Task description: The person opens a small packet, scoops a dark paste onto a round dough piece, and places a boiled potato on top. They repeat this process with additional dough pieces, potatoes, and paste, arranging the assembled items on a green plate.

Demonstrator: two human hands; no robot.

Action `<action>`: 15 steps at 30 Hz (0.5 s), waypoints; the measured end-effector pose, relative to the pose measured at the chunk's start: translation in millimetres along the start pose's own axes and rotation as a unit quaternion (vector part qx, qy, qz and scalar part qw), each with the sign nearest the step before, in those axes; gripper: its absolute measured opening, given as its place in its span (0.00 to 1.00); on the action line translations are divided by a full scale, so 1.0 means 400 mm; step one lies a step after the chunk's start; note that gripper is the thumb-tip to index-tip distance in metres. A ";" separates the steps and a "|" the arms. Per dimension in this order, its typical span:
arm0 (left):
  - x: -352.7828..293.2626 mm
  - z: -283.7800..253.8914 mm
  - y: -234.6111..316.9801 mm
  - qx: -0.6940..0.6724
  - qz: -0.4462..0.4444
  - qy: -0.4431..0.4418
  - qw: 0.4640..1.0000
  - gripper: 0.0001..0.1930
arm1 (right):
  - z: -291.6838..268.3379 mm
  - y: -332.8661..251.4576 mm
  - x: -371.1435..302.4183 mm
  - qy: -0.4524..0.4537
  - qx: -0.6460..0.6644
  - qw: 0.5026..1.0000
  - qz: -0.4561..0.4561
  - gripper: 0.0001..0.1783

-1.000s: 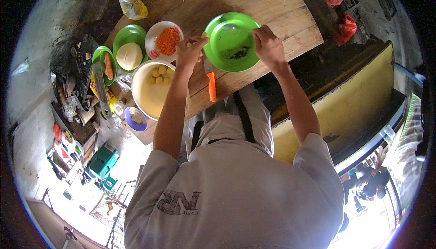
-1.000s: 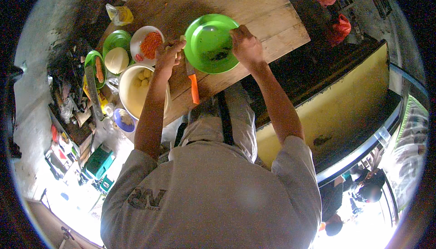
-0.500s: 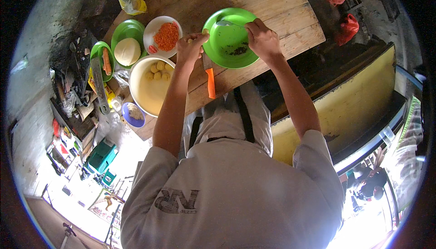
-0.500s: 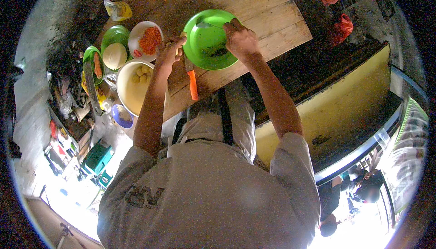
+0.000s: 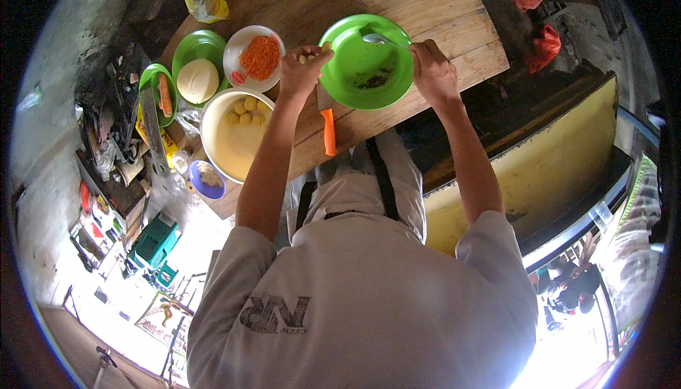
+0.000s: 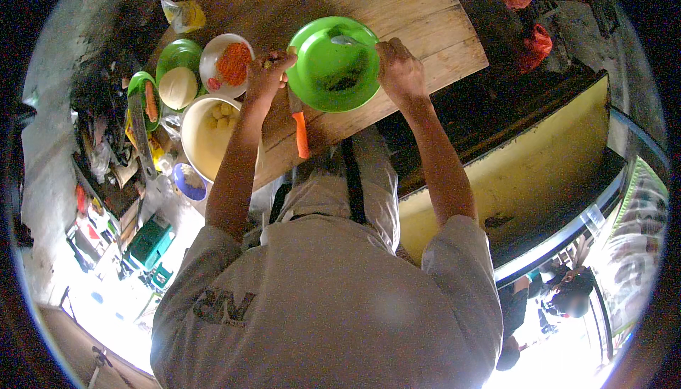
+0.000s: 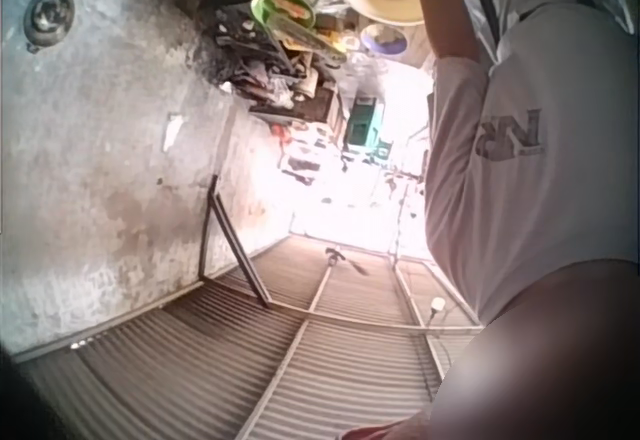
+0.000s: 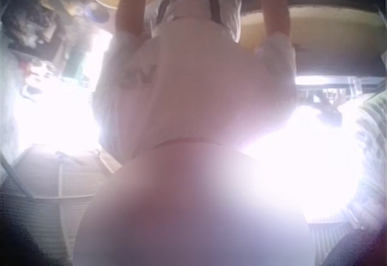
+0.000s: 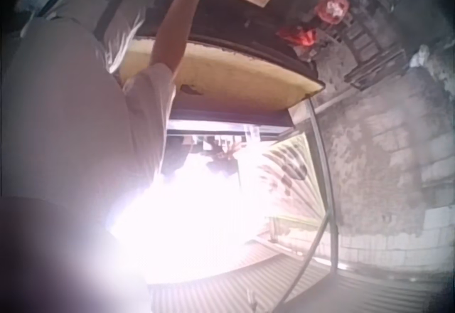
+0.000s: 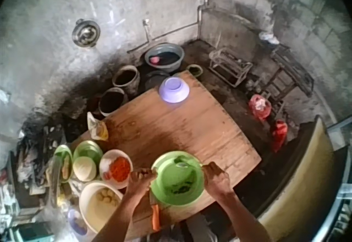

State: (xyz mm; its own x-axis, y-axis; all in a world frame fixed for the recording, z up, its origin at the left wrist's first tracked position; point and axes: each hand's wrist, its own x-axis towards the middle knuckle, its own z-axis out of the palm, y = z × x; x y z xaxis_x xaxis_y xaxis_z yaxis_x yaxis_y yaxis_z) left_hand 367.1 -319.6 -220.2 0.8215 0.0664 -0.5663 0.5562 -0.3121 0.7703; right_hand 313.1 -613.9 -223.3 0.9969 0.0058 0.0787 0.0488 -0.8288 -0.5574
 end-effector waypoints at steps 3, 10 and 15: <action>-0.010 0.023 0.012 0.162 0.057 0.003 0.985 0.25 | -0.016 0.002 -0.030 -0.041 -0.009 0.999 -0.018 0.07; -0.008 0.067 0.075 0.289 0.073 -0.046 0.954 0.28 | -0.043 0.016 -0.043 -0.038 0.011 0.998 -0.051 0.07; 0.014 0.124 0.091 0.330 0.091 -0.043 0.939 0.27 | -0.054 -0.022 -0.103 -0.048 -0.035 0.995 -0.079 0.08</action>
State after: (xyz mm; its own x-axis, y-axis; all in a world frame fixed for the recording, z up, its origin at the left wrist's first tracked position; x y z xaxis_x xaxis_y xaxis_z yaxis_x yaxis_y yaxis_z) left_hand 385.8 -377.7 -209.9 0.8663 -0.1123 -0.4868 0.1862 -0.8317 0.5231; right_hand 270.4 -618.9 -203.6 0.9784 0.1906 0.0798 0.2051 -0.8501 -0.4850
